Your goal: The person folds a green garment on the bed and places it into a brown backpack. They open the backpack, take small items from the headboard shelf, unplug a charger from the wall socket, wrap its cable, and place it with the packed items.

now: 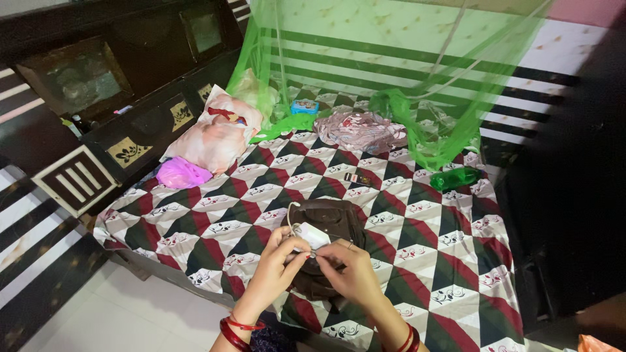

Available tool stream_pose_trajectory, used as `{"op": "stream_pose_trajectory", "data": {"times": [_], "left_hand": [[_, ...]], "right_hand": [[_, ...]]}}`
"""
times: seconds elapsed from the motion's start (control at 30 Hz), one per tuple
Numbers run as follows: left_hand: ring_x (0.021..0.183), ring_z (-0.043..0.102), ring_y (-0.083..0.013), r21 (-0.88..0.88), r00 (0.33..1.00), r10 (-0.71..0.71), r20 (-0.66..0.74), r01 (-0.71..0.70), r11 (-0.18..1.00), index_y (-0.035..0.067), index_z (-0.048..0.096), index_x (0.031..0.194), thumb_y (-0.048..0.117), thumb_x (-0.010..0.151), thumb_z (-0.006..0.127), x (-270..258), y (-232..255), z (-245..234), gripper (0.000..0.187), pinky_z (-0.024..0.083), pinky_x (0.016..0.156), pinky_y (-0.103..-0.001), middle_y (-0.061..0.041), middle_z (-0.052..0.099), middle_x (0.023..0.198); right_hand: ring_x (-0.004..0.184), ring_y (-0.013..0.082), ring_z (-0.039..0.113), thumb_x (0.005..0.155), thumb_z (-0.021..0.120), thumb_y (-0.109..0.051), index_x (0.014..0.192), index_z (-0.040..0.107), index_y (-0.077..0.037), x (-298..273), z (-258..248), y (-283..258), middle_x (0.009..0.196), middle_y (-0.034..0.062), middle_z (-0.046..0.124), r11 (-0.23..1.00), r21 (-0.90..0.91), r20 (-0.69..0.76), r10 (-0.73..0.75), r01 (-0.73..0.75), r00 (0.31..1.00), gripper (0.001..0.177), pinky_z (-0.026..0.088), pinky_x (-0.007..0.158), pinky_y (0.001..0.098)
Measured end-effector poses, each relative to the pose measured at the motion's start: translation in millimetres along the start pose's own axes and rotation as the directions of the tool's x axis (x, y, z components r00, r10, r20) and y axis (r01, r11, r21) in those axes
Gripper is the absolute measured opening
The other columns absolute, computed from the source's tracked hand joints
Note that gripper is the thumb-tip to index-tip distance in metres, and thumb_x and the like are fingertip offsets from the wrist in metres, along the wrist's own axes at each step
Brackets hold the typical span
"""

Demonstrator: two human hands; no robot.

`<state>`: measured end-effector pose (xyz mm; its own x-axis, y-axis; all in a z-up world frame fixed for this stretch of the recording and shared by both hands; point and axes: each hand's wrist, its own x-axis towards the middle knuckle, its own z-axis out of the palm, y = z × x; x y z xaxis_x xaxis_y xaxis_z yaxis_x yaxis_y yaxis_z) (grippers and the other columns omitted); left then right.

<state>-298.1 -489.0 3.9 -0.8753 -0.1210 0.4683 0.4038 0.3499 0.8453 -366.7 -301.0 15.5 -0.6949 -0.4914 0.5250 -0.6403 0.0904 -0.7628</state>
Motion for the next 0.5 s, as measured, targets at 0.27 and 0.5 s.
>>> {"op": "stream_pose_trajectory", "data": {"times": [0.27, 0.5], "left_hand": [[0.09, 0.068, -0.0193, 0.099, 0.998, 0.001, -0.066, 0.005, 0.995, 0.007, 0.068, 0.103, 0.004, 0.091, 0.069, -0.3, 5.9, 9.6, 0.012, 0.057, 0.076, -0.029, -0.011, 0.052, 0.123], [0.082, 0.065, -0.0203, 0.108, 1.0, 0.02, -0.003, -0.02, 0.994, 0.008, 0.067, 0.102, 0.002, 0.091, 0.069, -1.0, 8.8, 9.8, 0.013, 0.055, 0.074, -0.03, -0.012, 0.051, 0.118]], "right_hand": [[0.062, 0.0171, 0.07, 0.077, 0.079, -0.004, 0.084, 0.072, -0.003, 1.2, 9.4, -6.6, 0.075, 0.0064, 0.069, 0.981, -0.175, -0.105, -0.098, 0.078, 0.99, 0.01, 0.057, 0.057, 0.0282], [0.056, 0.0171, 0.067, 0.071, 0.078, -0.005, 0.073, 0.067, -0.002, 3.2, 12.9, -6.4, 0.069, 0.0072, 0.066, 0.982, -0.188, -0.146, -0.029, 0.001, 0.989, 0.011, 0.055, 0.054, 0.0278]]}}
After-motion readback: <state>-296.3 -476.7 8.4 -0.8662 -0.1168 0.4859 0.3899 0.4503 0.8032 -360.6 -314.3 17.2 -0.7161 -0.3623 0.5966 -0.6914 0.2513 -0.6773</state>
